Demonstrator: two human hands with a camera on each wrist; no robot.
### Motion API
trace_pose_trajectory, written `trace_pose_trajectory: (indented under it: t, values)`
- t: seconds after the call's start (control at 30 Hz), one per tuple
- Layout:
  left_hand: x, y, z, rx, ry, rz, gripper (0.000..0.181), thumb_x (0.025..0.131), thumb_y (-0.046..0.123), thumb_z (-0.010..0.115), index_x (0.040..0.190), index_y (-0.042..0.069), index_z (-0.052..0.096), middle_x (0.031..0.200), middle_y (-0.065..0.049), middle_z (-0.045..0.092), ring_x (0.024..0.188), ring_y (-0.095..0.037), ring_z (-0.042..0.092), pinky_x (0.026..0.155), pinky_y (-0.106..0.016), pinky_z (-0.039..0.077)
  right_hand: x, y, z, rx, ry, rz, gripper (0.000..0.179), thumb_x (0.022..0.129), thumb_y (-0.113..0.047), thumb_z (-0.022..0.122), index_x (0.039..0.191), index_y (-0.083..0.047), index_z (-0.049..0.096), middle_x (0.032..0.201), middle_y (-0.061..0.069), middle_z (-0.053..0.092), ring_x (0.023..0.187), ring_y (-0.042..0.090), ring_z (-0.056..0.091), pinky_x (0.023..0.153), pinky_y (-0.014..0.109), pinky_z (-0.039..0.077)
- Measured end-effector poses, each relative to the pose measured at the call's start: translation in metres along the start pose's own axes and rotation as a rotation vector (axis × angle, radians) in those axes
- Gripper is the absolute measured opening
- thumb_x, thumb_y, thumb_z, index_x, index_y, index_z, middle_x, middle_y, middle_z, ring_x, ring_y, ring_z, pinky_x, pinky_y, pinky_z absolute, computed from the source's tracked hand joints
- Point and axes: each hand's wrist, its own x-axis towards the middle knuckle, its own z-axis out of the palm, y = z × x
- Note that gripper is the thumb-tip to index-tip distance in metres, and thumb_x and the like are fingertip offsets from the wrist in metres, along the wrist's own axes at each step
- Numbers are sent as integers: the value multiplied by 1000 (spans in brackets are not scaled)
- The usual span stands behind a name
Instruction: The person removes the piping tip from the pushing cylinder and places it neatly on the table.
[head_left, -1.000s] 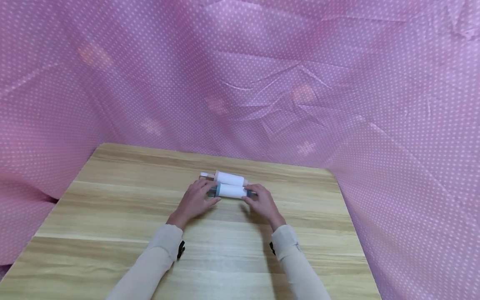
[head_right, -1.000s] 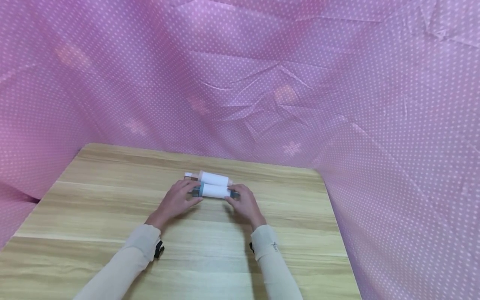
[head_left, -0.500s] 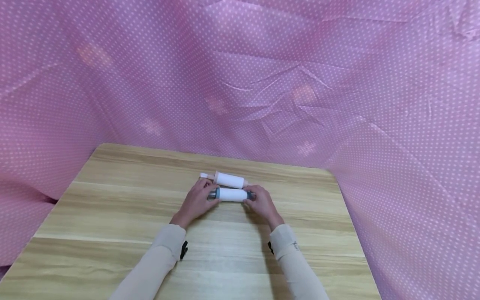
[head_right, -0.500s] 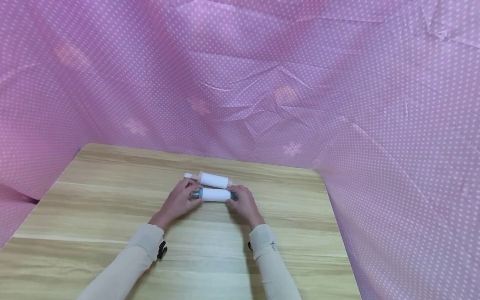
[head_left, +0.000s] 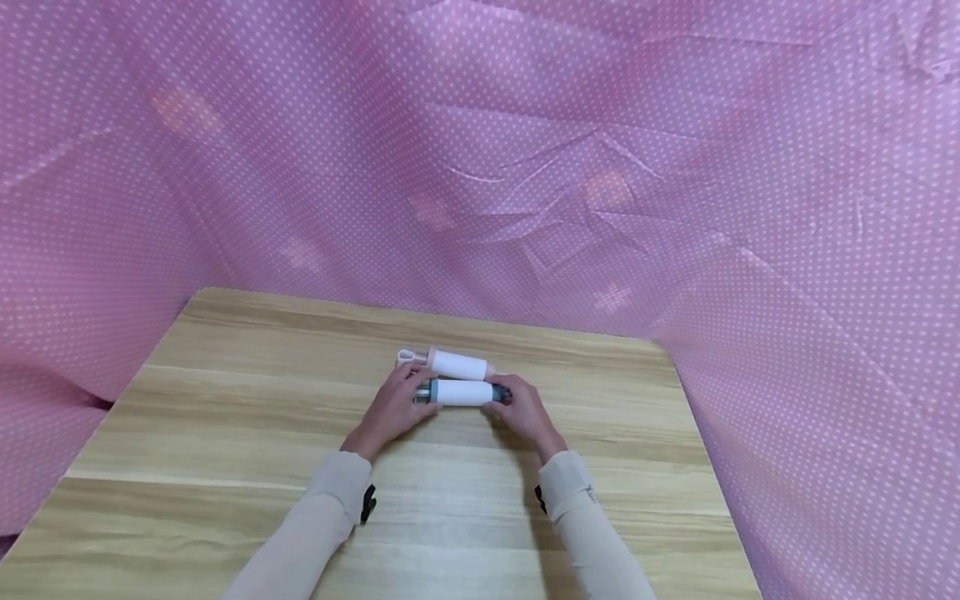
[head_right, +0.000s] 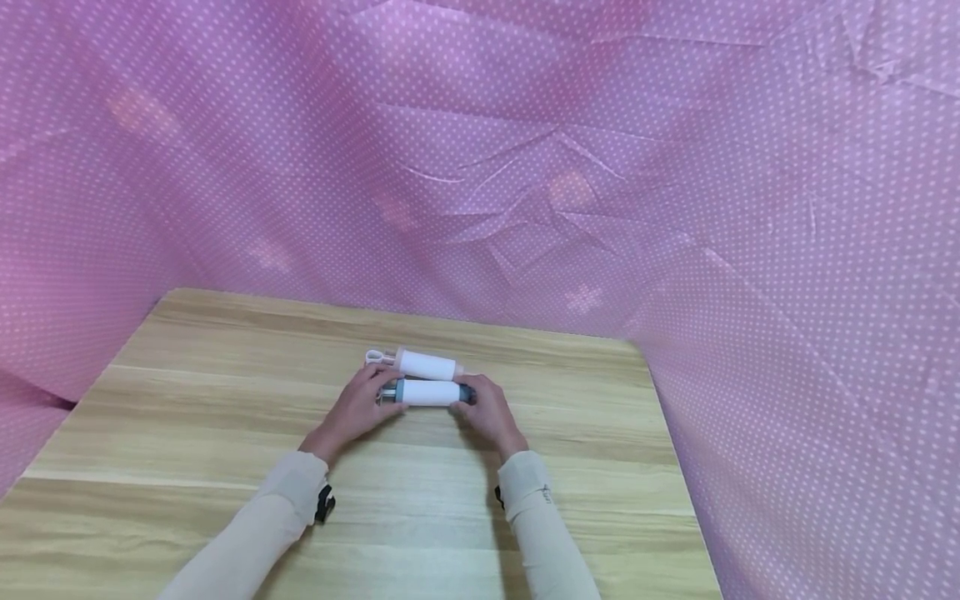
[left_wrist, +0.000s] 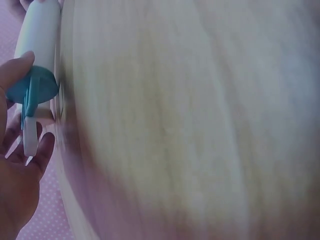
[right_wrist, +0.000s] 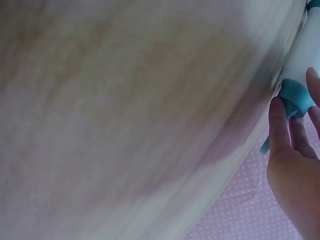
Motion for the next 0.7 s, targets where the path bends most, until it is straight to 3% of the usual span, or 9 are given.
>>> trace_pose_trajectory:
  t: [0.23, 0.43, 0.7]
  values:
    - [-1, 2, 1, -9, -46, -13, 56, 84, 27, 86, 132, 6, 65, 135, -12, 58, 127, -31, 52, 110, -48, 40, -3, 0, -1, 8, 2, -41, 43, 85, -7, 82, 126, -6, 69, 124, 14, 67, 112, 28, 62, 99, 45, 51]
    - [-4, 0, 3, -51, -43, -36, 53, 83, 31, 86, 127, 7, 67, 132, -11, 59, 125, -30, 54, 108, -48, 43, -7, 1, -3, 47, -4, -30, 41, 85, -7, 82, 124, -7, 70, 128, 12, 67, 111, 27, 62, 95, 43, 53]
    - [-9, 4, -3, -139, -23, -61, 51, 83, 32, 86, 124, 8, 68, 132, -12, 60, 122, -33, 56, 104, -52, 45, -12, -4, -11, 143, -14, -77, 42, 85, -7, 82, 124, 0, 69, 125, 17, 67, 104, 29, 66, 85, 35, 58]
